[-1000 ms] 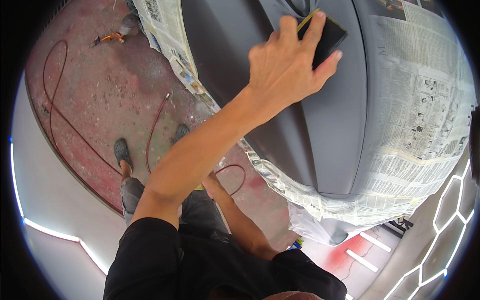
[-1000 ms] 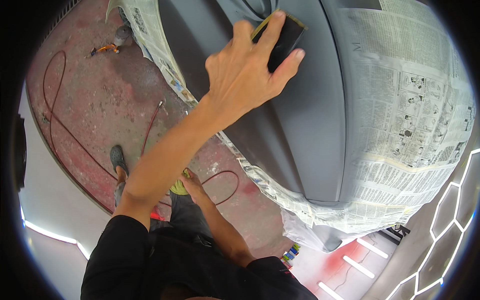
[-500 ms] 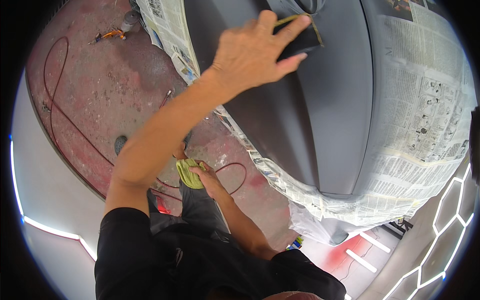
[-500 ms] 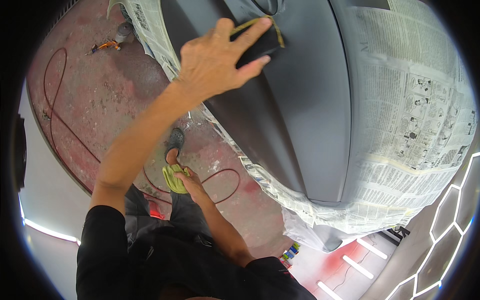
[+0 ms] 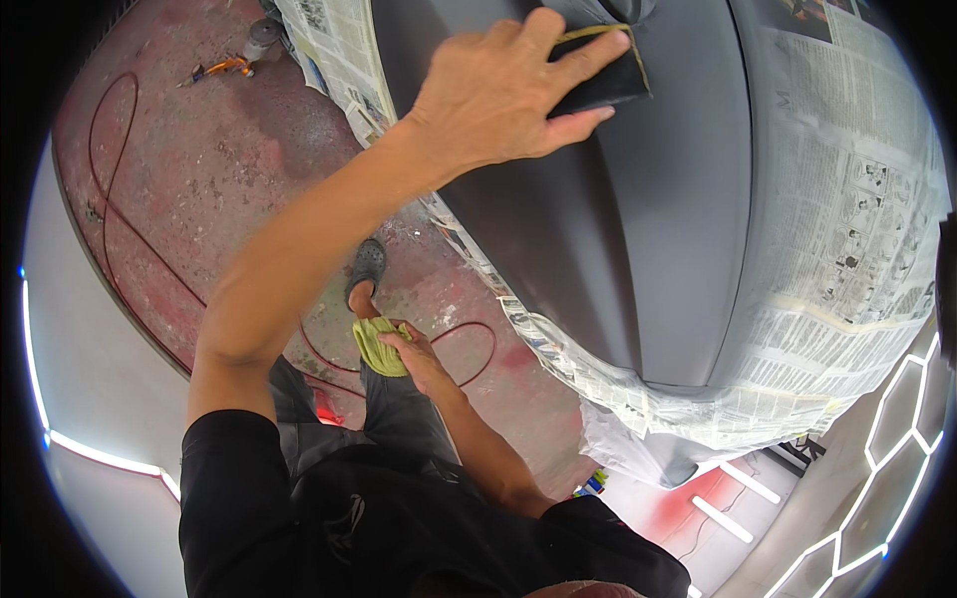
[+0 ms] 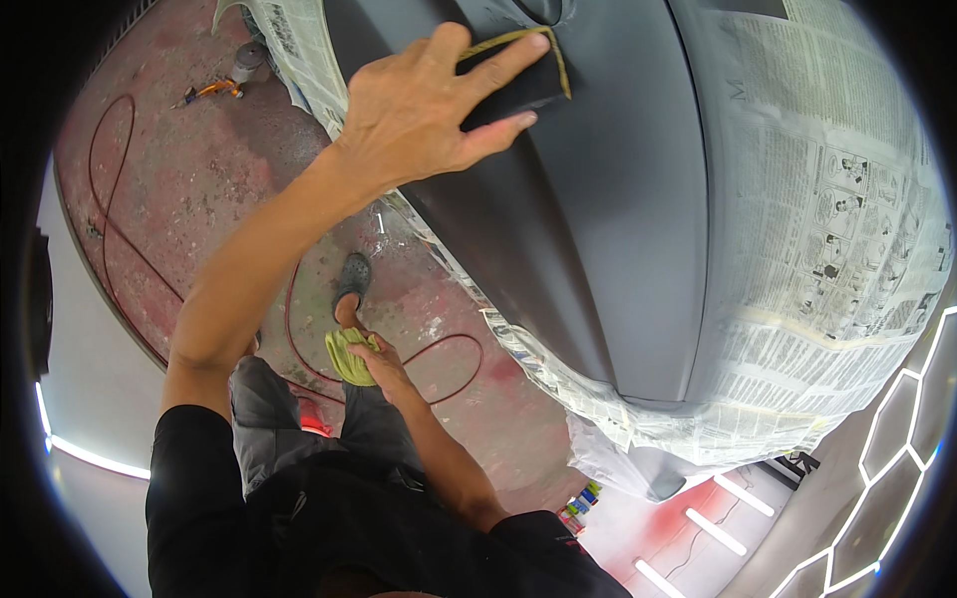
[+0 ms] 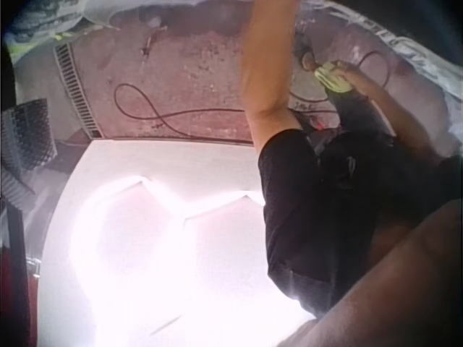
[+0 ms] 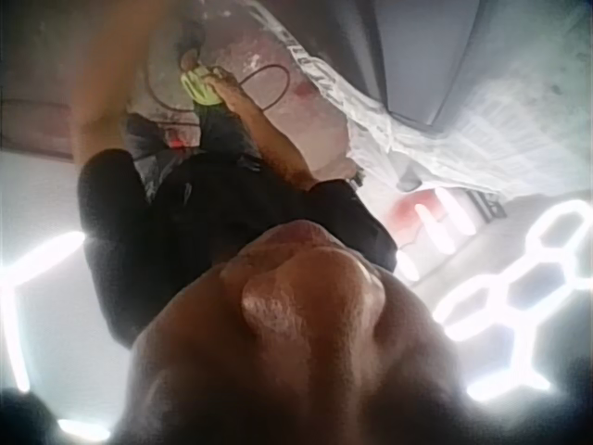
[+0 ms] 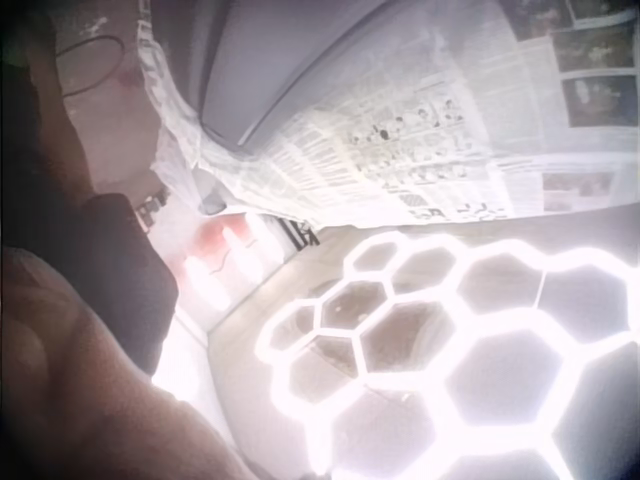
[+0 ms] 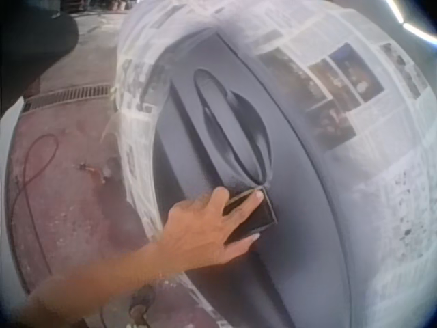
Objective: The person prepares a paint mixture by pouring liquid from a can into a container using a paper funnel. They then walk to a car covered in plastic and newspaper, retrieve a sanding block and cloth from a bucket, and sand the car's hood. Finally, they wipe the sanded area with the cloth.
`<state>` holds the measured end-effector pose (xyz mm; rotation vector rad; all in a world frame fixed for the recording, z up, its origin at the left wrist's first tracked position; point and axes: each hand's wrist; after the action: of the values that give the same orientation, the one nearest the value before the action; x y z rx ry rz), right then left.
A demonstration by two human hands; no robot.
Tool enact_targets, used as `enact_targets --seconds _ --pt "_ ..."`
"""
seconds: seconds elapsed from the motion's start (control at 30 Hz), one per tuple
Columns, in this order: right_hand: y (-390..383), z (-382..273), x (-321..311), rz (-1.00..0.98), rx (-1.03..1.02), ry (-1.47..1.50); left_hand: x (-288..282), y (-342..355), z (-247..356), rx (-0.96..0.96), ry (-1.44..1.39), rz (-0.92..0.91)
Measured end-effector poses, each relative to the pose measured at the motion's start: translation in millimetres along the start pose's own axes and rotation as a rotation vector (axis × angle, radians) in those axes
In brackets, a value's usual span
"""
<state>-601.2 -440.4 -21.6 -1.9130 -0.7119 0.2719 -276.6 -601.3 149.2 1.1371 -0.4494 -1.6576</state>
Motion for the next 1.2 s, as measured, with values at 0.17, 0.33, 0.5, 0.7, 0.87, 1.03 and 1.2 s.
enact_targets --seconds 0.17,0.33,0.5,0.7,0.87,1.03,1.2 --pt "1.4 4.8 -1.1 0.003 -0.034 0.010 -11.8 -2.4 -16.5 -0.052 0.092 -0.160" --pt "3.2 5.8 -1.7 -0.006 -0.025 0.014 -5.9 4.7 -14.0 0.022 -0.117 -0.042" --pt "0.2 -1.3 1.0 0.003 -0.009 0.001 -15.5 1.6 -30.6 -0.047 0.037 -0.134" --pt "2.8 1.5 -1.4 -0.008 0.007 0.003 -17.7 10.0 -11.6 -0.001 -0.032 -0.100" --pt "2.4 -2.5 -1.7 -0.005 0.000 -0.011 -16.5 0.0 -18.7 -0.079 0.063 -0.135" --pt "1.7 -3.9 1.1 -0.006 -0.010 -0.010 -1.2 -0.9 -8.6 -0.042 0.027 -0.093" --pt "2.2 -7.0 0.8 -0.002 0.003 -0.010 -2.5 -7.5 -13.4 -0.094 0.033 -0.054"
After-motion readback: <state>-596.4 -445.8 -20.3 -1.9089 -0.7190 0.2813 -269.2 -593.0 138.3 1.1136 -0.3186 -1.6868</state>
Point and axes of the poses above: each hand's wrist, its own y-axis towards the middle knuckle, its own x-axis out of the palm, z = x × y, and after that the axes turned 8 degrees about -x, right-handed
